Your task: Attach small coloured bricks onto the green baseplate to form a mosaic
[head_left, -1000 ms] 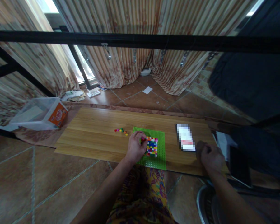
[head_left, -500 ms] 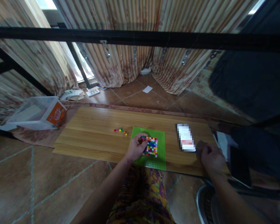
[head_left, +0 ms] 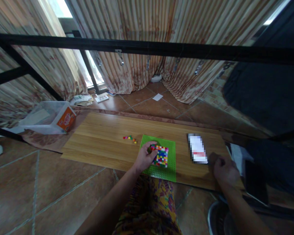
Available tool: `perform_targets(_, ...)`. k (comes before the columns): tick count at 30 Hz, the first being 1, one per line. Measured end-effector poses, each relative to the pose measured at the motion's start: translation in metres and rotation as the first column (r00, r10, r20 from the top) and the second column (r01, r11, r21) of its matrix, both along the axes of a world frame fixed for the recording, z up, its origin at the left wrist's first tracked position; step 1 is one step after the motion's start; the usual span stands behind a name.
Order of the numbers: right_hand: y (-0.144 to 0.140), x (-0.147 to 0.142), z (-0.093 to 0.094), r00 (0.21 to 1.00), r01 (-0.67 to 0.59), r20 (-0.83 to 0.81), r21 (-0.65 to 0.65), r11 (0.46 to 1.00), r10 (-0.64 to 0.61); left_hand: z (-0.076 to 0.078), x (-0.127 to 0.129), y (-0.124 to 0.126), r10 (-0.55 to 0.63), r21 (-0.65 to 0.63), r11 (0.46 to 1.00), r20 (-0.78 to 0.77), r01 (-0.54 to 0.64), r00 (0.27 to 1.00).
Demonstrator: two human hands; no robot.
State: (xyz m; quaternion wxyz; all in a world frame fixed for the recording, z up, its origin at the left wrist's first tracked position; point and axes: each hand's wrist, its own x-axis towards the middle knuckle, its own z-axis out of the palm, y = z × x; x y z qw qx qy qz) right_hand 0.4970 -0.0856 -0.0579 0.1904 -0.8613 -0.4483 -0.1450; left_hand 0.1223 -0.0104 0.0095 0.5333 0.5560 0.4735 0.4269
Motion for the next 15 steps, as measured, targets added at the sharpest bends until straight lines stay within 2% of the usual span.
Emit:
perform_targets(4,0.000,0.001,0.000,1.000,-0.017,-0.013,0.010,1.000,0.017,-0.010,-0.023,0.004,0.204,0.154,0.971,-0.134,-0.183,0.970)
perform_targets(6,0.000,-0.001,0.002,1.000,-0.017,-0.021,0.009,1.000,0.017,-0.014,-0.040,0.012,0.329,0.247,0.933,-0.292,-0.262,0.898)
perform_targets(8,0.001,-0.002,0.003,1.000,-0.001,-0.018,0.005,1.000,0.001,-0.016,-0.055,0.020,0.374,0.336,0.914,-0.490,-0.225,0.787)
perform_targets(10,0.001,-0.004,0.005,1.000,0.002,-0.010,-0.002,1.000,-0.002,-0.016,-0.065,0.028,0.369,0.382,0.914,-0.633,-0.140,0.680)
perform_targets(13,0.001,-0.006,0.007,1.000,-0.001,-0.010,-0.016,1.000,0.001,-0.016,-0.069,0.036,0.325,0.383,0.924,-0.763,-0.014,0.559)
perform_targets(15,0.002,-0.007,0.008,1.000,0.008,-0.012,-0.021,1.000,-0.008,-0.017,-0.069,0.037,0.315,0.381,0.924,-0.801,0.027,0.509)
